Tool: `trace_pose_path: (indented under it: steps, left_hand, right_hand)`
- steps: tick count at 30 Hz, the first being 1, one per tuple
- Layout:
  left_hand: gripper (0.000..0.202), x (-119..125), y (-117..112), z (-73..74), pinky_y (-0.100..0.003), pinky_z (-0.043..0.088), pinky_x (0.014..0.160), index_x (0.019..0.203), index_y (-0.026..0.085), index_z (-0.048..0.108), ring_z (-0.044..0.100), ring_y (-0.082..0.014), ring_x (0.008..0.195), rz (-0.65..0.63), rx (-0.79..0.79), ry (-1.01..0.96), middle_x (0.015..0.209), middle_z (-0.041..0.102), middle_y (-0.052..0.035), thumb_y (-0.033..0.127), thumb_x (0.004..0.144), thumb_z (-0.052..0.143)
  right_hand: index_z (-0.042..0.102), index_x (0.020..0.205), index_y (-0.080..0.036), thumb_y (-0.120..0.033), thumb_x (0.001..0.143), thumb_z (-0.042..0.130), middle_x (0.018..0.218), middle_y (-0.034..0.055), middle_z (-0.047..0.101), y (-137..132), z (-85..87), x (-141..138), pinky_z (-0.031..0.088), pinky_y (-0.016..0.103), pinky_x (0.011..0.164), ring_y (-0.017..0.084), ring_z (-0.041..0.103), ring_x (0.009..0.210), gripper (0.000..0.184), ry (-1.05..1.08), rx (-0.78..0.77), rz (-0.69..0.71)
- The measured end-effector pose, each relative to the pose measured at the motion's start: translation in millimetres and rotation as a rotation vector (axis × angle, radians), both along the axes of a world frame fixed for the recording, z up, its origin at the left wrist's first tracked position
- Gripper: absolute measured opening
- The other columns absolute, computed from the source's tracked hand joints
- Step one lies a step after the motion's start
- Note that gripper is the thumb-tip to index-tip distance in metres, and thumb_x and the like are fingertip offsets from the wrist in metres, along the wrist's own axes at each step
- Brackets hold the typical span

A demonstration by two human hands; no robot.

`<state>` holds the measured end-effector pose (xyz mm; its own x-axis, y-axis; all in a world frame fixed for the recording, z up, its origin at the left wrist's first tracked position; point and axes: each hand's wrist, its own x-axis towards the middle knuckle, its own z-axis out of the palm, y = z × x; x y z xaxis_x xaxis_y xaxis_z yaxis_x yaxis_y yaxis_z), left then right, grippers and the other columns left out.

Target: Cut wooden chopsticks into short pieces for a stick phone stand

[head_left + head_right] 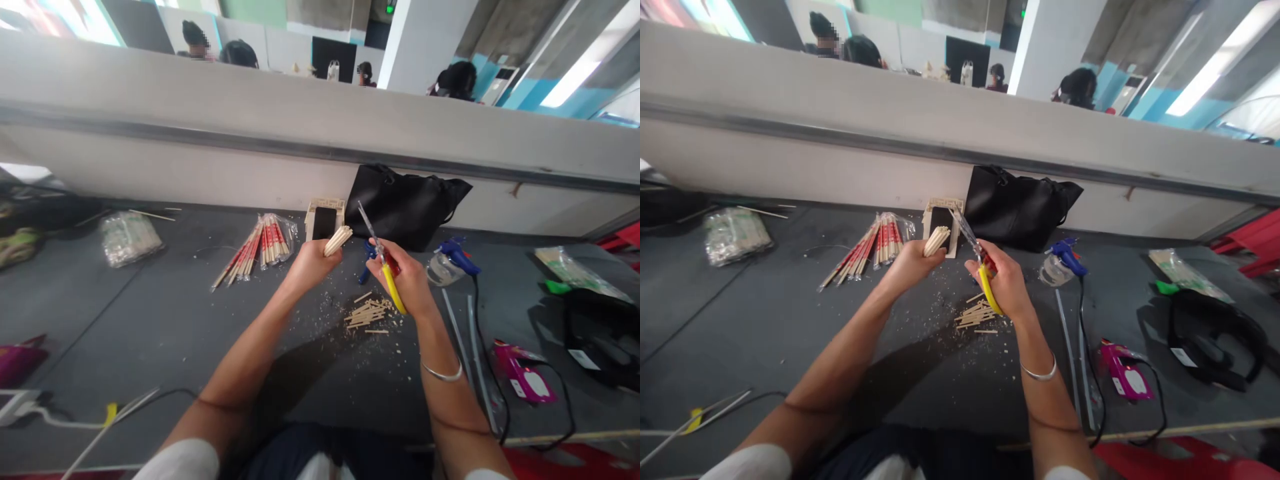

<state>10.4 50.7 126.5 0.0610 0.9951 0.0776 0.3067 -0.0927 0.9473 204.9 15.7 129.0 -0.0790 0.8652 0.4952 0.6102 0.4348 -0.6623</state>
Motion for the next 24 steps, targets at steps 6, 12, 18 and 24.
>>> trace_pose_path:
  steps: [6,12,18,24]
  left_hand:
    - [0.035,-5,-3,2.4,-0.026,0.018,0.044,0.049,0.02,0.038,0.027,-0.0062,0.045,0.042,0.086,-0.036,0.046,0.035,0.0058,0.016,0.071,0.064]
    - [0.047,-2,0,7.4,-0.023,0.029,0.039,0.052,0.023,0.03,0.018,-0.0042,0.035,-0.134,-0.239,-0.779,0.041,0.022,0.01,0.027,0.086,0.063]
    - [0.055,-1,8,11.6,-0.018,0.034,0.041,0.056,0.022,0.018,0.014,-0.0028,0.035,-0.007,-0.314,-1.277,0.042,0.014,0.0103,0.02,0.096,0.055]
    - [0.054,0,5,11.8,-0.018,0.037,0.043,0.057,0.023,0.018,0.018,-0.0031,0.034,0.054,-0.291,-1.416,0.043,0.014,0.0104,0.02,0.098,0.054]
  right_hand:
    - [0.069,0.12,-0.023,-0.045,0.087,0.067,0.092,0.0045,0.071,3,-4.7,-1,0.056,0.035,0.081,0.018,0.065,0.08,0.04,-0.017,-0.012,0.06]
    - [0.065,0.12,-0.023,-0.047,0.088,0.065,0.083,0.0002,0.065,1,-6.4,-9,0.056,0.031,0.07,0.013,0.06,0.068,0.041,0.231,-0.133,0.053]
    - [0.064,0.119,-0.025,-0.05,0.088,0.066,0.083,0.0008,0.066,-7,-9.0,-24,0.054,0.027,0.063,0.012,0.057,0.066,0.04,0.334,-0.239,0.159]
    - [0.068,0.113,-0.023,-0.048,0.083,0.07,0.078,-0.0019,0.061,-6,-15.6,-36,0.055,0.027,0.07,0.012,0.058,0.068,0.039,0.321,-0.26,0.195]
